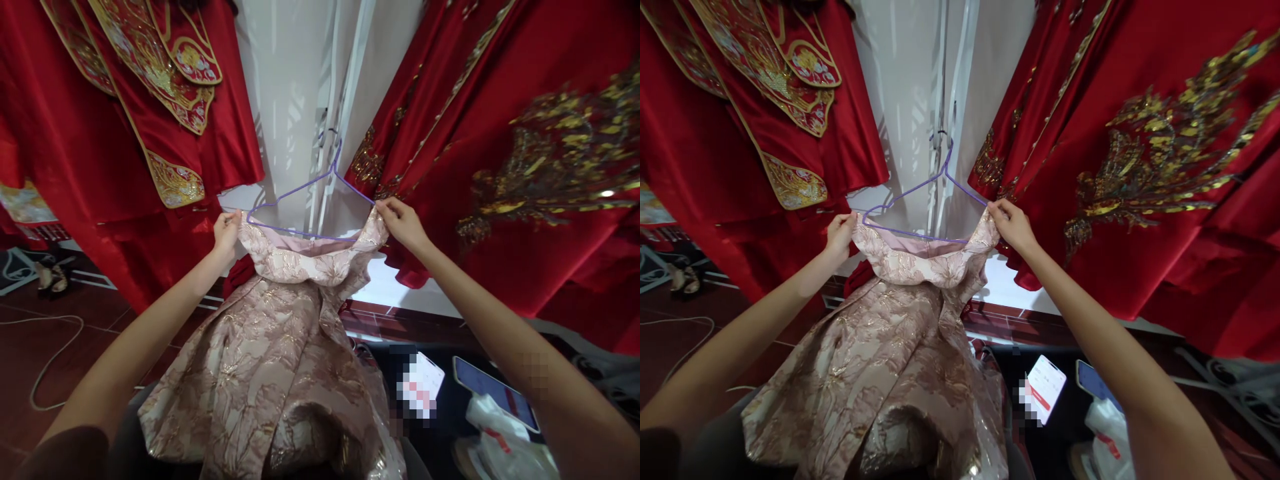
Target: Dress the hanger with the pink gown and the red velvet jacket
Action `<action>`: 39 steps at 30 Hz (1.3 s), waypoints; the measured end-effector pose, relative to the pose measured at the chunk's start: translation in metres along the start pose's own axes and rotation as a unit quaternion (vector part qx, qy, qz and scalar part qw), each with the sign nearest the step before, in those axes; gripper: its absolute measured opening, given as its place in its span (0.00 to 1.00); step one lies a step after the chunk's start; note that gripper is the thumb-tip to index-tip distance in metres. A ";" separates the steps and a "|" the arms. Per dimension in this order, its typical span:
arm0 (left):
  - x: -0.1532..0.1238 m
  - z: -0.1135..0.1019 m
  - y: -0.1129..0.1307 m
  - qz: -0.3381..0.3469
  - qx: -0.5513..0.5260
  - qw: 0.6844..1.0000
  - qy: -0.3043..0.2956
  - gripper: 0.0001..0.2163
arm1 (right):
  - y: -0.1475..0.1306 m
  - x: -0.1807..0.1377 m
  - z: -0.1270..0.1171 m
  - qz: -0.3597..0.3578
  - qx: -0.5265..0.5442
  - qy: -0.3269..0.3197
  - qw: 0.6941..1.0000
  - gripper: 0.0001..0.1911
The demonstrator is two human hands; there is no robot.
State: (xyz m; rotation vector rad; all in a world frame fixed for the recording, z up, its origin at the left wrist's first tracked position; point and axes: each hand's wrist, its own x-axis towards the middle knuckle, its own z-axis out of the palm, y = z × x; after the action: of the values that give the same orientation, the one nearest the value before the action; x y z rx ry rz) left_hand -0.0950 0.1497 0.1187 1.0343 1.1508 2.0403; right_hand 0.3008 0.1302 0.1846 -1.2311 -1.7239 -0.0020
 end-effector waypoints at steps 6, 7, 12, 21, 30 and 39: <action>0.006 -0.001 0.001 -0.076 -0.087 0.989 -0.093 0.13 | 0.003 0.002 0.001 0.005 0.019 -0.010 1.000 0.20; 0.005 -0.001 0.002 -0.079 -0.098 0.987 -0.103 0.13 | 0.004 0.002 0.002 0.006 0.021 -0.011 1.000 0.20; 0.001 0.000 0.003 -0.059 -0.097 0.991 -0.069 0.12 | 0.008 0.004 0.002 0.009 0.023 -0.008 1.000 0.20; -0.008 0.001 0.007 0.047 -0.072 0.996 -0.030 0.10 | 0.000 0.001 0.000 -0.004 0.011 -0.009 1.000 0.22; -0.004 0.002 0.035 0.136 -0.001 0.979 -0.152 0.09 | -0.005 0.000 -0.007 -0.018 -0.031 0.003 0.999 0.23; -0.013 -0.018 0.025 0.127 0.045 0.986 -0.098 0.10 | -0.006 0.000 -0.007 -0.022 -0.036 0.002 0.999 0.23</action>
State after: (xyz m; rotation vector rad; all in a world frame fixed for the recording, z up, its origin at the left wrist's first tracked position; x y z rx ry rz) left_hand -0.1057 0.1206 0.1305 1.4569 1.0612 2.0354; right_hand 0.3011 0.1236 0.1916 -1.2435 -1.7612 -0.0923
